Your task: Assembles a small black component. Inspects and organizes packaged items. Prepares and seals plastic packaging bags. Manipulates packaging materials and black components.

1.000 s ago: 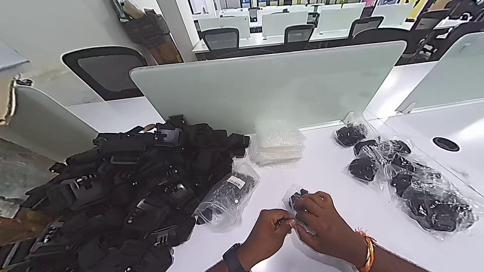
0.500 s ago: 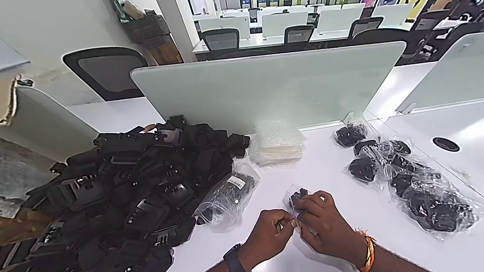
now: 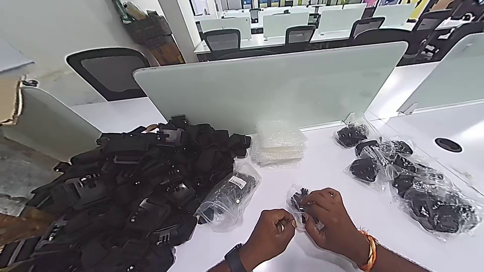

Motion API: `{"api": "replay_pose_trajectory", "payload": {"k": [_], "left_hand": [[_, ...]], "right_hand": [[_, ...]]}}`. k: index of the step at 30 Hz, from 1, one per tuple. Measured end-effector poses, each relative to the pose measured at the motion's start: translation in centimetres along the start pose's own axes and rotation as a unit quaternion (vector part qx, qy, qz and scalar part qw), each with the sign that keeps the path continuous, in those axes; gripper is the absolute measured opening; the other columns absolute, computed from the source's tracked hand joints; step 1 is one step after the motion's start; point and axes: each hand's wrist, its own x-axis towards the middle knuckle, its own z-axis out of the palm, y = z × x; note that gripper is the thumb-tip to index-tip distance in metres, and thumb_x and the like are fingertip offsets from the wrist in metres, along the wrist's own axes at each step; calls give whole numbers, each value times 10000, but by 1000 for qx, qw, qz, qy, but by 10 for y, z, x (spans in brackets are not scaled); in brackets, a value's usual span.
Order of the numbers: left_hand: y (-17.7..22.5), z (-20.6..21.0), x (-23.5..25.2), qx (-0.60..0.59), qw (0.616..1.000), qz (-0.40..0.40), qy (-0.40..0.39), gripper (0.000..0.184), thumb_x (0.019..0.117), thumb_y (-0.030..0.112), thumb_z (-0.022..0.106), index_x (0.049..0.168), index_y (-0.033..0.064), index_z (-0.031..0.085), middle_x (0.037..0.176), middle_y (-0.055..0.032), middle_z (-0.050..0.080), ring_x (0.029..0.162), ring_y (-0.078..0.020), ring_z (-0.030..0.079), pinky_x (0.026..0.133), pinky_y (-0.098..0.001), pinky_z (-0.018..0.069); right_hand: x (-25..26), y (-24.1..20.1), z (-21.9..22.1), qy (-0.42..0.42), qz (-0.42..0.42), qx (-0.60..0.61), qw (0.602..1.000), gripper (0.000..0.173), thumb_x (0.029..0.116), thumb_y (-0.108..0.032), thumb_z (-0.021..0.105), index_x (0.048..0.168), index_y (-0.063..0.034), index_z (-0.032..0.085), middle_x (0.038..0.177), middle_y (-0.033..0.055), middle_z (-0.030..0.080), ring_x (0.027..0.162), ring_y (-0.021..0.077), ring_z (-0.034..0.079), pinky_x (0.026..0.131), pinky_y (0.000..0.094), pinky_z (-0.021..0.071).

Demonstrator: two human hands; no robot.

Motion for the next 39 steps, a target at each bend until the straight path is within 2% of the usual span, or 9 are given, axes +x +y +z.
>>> {"api": "replay_pose_trajectory", "payload": {"k": [7, 18, 32, 36, 39], "left_hand": [[-2, 0, 0, 6, 1000, 8, 2, 133, 943, 117, 626, 907, 28, 717, 675, 15, 640, 528, 5, 515, 496, -162, 432], [-1, 1, 0, 6, 1000, 6, 5, 118, 931, 98, 624, 887, 24, 705, 669, 10, 629, 541, -4, 532, 508, -165, 447], [-1, 2, 0, 18, 1000, 4, 18, 113, 932, 106, 628, 901, 29, 706, 684, 6, 634, 556, -12, 548, 522, -170, 466], [0, 3, 1, 19, 999, -10, 38, 112, 923, 113, 641, 967, 26, 694, 703, 2, 629, 550, -26, 549, 513, -179, 476], [4, 4, 2, -4, 998, -41, 56, 213, 889, 80, 680, 1085, 47, 602, 767, 0, 656, 544, -48, 581, 508, -206, 512]], "right_hand": [[1, 8, 0, 37, 37, 10, 999, 220, 915, -300, 507, 840, -189, 683, 1026, -18, 721, 1011, 149, 642, 940, 440, 430], [2, 10, -1, 55, 47, 14, 997, 214, 917, -294, 515, 830, -184, 677, 1029, -14, 719, 1014, 145, 636, 943, 422, 427], [1, 9, 0, 51, 53, 32, 997, 205, 917, -289, 523, 842, -185, 683, 1028, -16, 714, 1020, 138, 631, 954, 416, 422], [1, 9, 0, 47, 48, 35, 997, 206, 921, -288, 521, 847, -189, 686, 1032, -24, 717, 1023, 130, 632, 953, 416, 425], [0, 9, 2, 47, 41, 39, 997, 203, 920, -294, 530, 860, -186, 692, 1034, -23, 716, 1020, 128, 632, 955, 413, 428]]}}
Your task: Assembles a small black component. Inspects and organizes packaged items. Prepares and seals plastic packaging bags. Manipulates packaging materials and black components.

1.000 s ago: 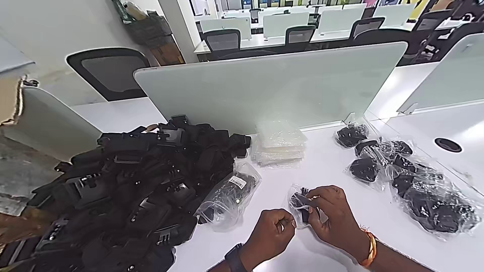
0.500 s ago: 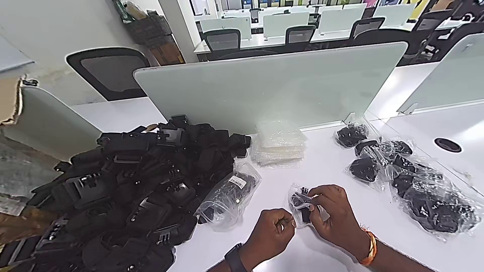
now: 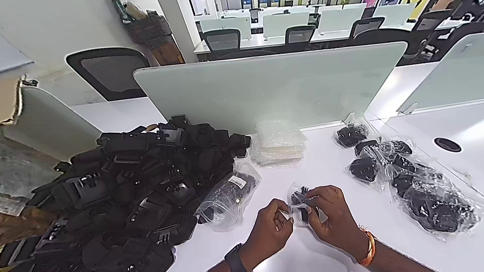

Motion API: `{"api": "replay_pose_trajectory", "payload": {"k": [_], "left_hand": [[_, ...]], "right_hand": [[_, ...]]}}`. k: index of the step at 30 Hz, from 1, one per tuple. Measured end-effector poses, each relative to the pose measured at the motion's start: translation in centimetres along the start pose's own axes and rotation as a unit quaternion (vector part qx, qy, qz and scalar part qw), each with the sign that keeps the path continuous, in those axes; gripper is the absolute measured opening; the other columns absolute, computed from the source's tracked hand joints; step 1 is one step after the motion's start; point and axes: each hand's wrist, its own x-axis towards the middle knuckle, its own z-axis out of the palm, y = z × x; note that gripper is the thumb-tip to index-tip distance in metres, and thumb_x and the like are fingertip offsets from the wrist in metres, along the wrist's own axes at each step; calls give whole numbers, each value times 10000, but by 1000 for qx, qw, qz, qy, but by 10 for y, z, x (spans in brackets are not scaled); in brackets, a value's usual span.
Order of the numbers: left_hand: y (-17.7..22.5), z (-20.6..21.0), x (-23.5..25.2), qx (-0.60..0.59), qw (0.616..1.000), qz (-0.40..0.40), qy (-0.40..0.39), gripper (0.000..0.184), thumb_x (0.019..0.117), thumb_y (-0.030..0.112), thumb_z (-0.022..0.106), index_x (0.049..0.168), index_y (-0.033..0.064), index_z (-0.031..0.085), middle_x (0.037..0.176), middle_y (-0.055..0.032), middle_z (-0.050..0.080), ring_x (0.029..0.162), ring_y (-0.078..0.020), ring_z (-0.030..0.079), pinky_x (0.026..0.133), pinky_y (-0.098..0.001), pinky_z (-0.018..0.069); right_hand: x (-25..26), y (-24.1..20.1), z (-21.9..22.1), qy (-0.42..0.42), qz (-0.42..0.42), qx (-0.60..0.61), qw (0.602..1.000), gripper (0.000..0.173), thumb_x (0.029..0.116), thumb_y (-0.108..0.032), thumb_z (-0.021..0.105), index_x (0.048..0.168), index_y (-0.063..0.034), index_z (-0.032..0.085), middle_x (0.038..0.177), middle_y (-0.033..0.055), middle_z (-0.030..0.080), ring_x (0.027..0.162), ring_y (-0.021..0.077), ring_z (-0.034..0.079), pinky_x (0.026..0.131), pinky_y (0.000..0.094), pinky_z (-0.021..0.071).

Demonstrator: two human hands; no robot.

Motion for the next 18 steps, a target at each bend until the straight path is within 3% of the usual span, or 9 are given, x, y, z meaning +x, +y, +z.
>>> {"api": "replay_pose_trajectory", "payload": {"k": [3, 6, 9, 14, 18], "left_hand": [[0, 2, 0, -21, 1000, -8, 20, 367, 860, 48, 713, 1168, 48, 513, 1038, -33, 676, 636, -60, 644, 572, -226, 580], [-4, 2, 1, -16, 999, 28, 35, 424, 837, 29, 720, 1234, 13, 569, 1172, -86, 627, 780, -106, 677, 616, -258, 601], [-5, 0, 1, 18, 997, 63, 39, 137, 850, 34, 704, 962, 44, 626, 1367, -143, 546, 868, -96, 672, 629, -232, 590], [-6, 1, 1, 24, 995, 90, 43, 96, 868, 1, 660, 942, 29, 716, 1422, -163, 513, 834, -40, 651, 671, -186, 580], [-7, 3, -1, 59, 988, 139, 44, 106, 895, 4, 645, 924, 44, 738, 1407, -166, 526, 881, -25, 634, 769, -169, 564]], "right_hand": [[0, -1, 0, -7, -4, 6, 1000, 206, 933, -309, 541, 861, -183, 688, 1042, -17, 714, 1027, 132, 633, 961, 416, 433], [0, -3, 0, -17, -11, 11, 1000, 210, 950, -325, 544, 862, -189, 678, 1058, -16, 710, 1041, 134, 629, 966, 411, 432], [0, -5, 0, -20, -20, 14, 999, 208, 949, -323, 545, 845, -192, 668, 1049, -15, 706, 1033, 135, 627, 960, 411, 430], [0, -4, 2, -19, -23, 11, 999, 208, 952, -323, 550, 851, -187, 670, 1044, -13, 709, 1021, 135, 632, 959, 411, 430], [0, -4, 2, -21, -23, 9, 999, 209, 956, -326, 549, 865, -185, 675, 1054, -14, 707, 1038, 134, 630, 973, 420, 426]]}}
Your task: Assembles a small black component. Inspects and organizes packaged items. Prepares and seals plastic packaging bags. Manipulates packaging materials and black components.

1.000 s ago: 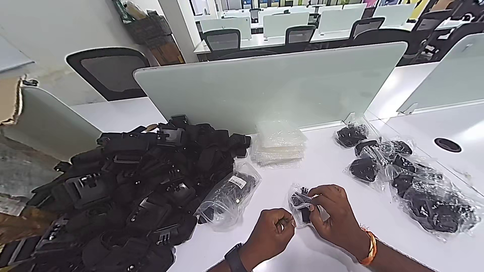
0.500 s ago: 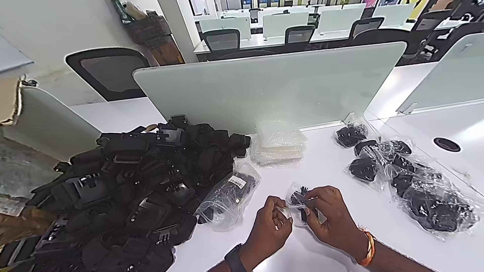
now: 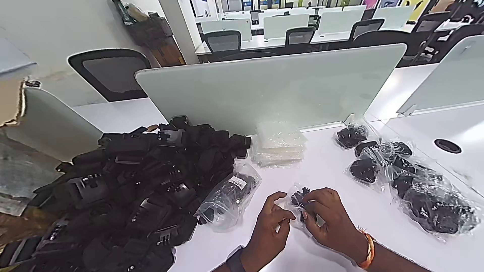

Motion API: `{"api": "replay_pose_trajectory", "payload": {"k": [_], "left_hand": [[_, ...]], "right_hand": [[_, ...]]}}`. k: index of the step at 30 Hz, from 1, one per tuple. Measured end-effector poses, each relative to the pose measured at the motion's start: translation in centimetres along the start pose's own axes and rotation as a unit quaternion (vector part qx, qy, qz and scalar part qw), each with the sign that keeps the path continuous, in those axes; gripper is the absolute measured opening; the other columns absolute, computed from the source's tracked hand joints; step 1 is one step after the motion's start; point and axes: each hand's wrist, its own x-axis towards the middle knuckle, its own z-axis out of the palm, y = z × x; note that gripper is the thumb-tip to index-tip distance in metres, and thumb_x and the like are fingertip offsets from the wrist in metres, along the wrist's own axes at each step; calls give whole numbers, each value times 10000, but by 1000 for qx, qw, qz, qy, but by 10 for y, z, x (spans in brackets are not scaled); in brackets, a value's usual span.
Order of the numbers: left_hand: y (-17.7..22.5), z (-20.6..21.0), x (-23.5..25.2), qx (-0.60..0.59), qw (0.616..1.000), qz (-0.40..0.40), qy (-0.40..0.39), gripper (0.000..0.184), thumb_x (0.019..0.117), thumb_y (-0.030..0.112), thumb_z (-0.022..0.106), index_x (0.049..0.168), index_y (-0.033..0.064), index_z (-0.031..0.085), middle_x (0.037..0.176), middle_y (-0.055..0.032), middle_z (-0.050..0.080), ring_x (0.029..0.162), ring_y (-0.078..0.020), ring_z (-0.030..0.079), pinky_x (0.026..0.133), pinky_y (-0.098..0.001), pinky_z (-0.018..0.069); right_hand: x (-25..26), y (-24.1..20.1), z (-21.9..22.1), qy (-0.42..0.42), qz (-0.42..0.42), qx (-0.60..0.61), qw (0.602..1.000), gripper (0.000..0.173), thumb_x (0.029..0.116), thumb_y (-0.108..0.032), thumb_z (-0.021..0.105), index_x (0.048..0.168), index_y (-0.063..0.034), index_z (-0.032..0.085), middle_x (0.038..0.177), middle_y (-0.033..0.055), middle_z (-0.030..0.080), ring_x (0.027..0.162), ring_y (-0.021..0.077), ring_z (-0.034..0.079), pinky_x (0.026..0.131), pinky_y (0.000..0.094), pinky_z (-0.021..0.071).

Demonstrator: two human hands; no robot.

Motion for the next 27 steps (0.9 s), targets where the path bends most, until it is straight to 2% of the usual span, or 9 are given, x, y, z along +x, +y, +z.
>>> {"api": "replay_pose_trajectory", "payload": {"k": [4, 14, 19, 27], "left_hand": [[2, 2, -3, 37, 999, 27, 2, 110, 903, 12, 639, 917, 50, 740, 1421, -170, 524, 867, -30, 623, 778, -176, 551], [0, 4, -3, 62, 998, 27, 7, 178, 923, 22, 626, 1034, 40, 764, 1424, -170, 527, 840, -21, 607, 766, -168, 542], [0, 4, -2, 66, 997, 29, 11, 187, 913, 11, 626, 1047, 9, 756, 1409, -182, 543, 893, -40, 638, 812, -177, 560], [1, 5, -2, 69, 997, 27, 11, 176, 906, 16, 623, 1022, -14, 753, 1408, -186, 546, 900, -39, 647, 810, -173, 566]], "right_hand": [[0, -1, -1, -7, 0, 0, 1000, 213, 958, -324, 547, 871, -185, 683, 1061, -13, 708, 1036, 133, 630, 973, 417, 426], [0, -1, -1, -9, -2, 2, 1000, 209, 955, -330, 553, 863, -193, 680, 1069, -21, 705, 1045, 129, 623, 982, 417, 416], [-1, -1, 0, -9, -4, 5, 1000, 200, 956, -325, 563, 868, -194, 686, 1074, -22, 707, 1058, 127, 622, 993, 417, 412], [-2, -1, 0, -10, -6, 4, 1000, 196, 951, -324, 566, 865, -193, 685, 1073, -23, 706, 1051, 126, 622, 990, 416, 411]]}}
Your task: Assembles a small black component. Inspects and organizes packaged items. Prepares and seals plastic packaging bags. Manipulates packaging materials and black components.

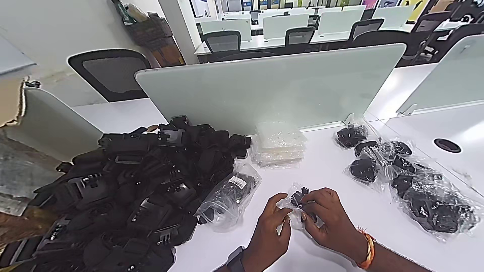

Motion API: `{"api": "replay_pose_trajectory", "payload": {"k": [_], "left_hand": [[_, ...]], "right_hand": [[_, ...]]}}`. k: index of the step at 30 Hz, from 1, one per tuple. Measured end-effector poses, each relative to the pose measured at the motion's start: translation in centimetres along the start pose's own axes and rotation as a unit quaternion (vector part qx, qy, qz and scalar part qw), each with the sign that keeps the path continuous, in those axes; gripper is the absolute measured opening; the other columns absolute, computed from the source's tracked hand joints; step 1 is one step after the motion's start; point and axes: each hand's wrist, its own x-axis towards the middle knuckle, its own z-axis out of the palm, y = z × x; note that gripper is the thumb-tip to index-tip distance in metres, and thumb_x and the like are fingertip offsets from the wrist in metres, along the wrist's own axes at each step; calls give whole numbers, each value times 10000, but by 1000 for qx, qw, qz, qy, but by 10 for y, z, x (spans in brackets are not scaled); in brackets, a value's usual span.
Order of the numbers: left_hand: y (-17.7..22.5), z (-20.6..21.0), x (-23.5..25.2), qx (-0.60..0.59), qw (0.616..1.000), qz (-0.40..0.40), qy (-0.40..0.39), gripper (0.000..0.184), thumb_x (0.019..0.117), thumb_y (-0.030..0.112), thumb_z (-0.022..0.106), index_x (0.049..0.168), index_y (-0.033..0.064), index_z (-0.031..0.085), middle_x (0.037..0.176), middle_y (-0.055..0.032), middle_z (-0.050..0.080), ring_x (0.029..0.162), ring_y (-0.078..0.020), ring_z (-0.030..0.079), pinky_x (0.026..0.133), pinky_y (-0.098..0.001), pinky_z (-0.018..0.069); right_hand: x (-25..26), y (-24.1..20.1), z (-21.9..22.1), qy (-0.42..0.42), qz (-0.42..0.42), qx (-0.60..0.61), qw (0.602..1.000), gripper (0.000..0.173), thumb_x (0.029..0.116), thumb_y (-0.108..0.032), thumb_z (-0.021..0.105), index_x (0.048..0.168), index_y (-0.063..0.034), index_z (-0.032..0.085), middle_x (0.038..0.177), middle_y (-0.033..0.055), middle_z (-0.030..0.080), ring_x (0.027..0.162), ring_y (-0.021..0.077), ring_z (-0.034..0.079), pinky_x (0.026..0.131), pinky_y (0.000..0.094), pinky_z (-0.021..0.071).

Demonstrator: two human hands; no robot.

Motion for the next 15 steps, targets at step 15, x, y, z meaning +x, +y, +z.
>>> {"api": "replay_pose_trajectory", "payload": {"k": [15], "left_hand": [[1, -2, 0, 40, 999, -12, 12, 150, 947, 32, 603, 967, -8, 746, 1285, -133, 659, 944, -68, 688, 840, -202, 586]], "right_hand": [[-1, -4, 1, -57, -96, 72, 991, 166, 962, -278, 564, 855, -188, 653, 1080, -17, 695, 1110, 141, 603, 1022, 398, 408]]}}
